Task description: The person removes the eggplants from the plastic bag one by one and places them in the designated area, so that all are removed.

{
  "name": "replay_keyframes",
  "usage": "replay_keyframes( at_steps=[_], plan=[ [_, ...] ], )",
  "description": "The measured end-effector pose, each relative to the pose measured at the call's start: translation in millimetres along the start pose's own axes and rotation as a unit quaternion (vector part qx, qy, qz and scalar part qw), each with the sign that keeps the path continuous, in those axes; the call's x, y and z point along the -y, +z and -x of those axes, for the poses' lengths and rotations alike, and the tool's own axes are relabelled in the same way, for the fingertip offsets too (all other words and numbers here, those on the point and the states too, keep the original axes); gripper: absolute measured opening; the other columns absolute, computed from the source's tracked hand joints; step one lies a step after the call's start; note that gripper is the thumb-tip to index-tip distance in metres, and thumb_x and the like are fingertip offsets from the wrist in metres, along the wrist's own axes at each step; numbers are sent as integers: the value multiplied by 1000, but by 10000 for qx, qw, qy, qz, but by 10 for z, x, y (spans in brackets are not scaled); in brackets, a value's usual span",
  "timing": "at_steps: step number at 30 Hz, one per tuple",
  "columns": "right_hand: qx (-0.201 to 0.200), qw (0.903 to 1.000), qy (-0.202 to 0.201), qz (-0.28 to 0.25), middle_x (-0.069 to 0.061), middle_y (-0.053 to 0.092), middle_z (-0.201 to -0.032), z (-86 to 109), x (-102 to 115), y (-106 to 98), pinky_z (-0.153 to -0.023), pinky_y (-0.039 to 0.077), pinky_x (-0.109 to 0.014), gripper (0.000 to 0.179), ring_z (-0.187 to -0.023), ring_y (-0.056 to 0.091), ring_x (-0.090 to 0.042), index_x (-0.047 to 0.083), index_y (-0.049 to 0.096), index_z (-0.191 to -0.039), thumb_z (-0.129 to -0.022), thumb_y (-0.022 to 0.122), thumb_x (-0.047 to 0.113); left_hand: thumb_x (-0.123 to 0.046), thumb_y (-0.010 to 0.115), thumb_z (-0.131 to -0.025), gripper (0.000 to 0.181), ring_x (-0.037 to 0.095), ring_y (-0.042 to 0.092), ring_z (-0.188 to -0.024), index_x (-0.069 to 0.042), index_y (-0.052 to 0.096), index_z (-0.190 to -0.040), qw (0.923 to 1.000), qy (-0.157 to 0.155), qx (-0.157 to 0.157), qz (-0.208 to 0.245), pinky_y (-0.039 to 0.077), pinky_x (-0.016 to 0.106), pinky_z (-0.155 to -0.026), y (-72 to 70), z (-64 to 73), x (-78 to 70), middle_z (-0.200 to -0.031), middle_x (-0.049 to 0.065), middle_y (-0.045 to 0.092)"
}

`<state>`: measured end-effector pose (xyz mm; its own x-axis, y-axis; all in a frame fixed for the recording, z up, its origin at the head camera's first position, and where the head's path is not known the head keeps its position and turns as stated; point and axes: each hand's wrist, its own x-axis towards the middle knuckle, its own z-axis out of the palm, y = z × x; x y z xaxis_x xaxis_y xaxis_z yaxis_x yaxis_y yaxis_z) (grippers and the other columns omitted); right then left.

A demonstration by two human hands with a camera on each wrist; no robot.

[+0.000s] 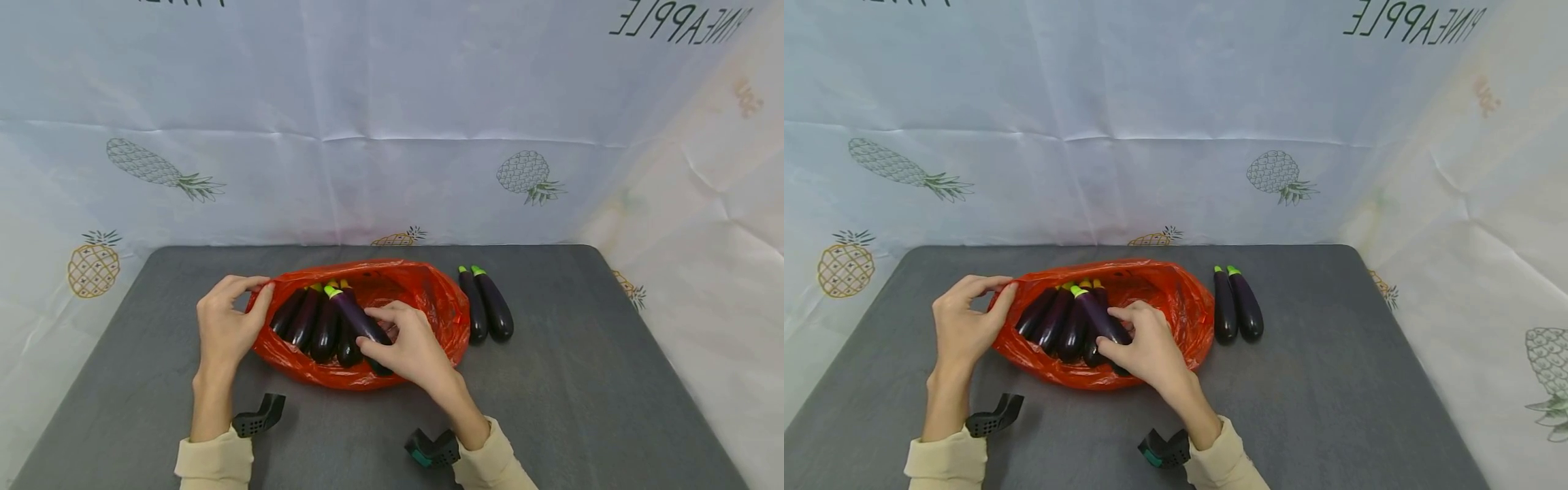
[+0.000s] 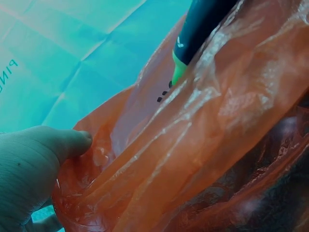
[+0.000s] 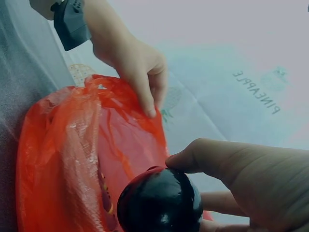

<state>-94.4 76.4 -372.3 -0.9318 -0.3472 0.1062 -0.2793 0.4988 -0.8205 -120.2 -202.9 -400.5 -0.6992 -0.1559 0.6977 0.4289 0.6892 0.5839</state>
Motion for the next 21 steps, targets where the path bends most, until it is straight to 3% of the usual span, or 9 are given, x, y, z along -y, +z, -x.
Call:
replay_keyframes(
  at_steps=[9, 21],
  plan=[
    [-18, 9998, 172, 8, -2, 72, -114, 61, 25, -38, -76, 53, -24, 43, -85, 62, -12, 9, 74, -125, -84, 82, 19, -1, 79, -85, 7, 15, 60, -75, -1, 81, -92, 10000, 18, 3, -22, 38, 7, -65, -6, -9, -17, -80, 13, 72],
    [-216, 9997, 113, -37, 0, 72, -116, 115, 67, -207, -74, 57, -23, 44, -90, 62, -12, 14, 73, -128, -86, 81, 20, -1, 79, -86, 7, 18, 61, -75, -2, 81, -93, 10000, -38, 57, -68, 38, 7, -70, -13, -18, -31, -81, 13, 73]
  ],
)
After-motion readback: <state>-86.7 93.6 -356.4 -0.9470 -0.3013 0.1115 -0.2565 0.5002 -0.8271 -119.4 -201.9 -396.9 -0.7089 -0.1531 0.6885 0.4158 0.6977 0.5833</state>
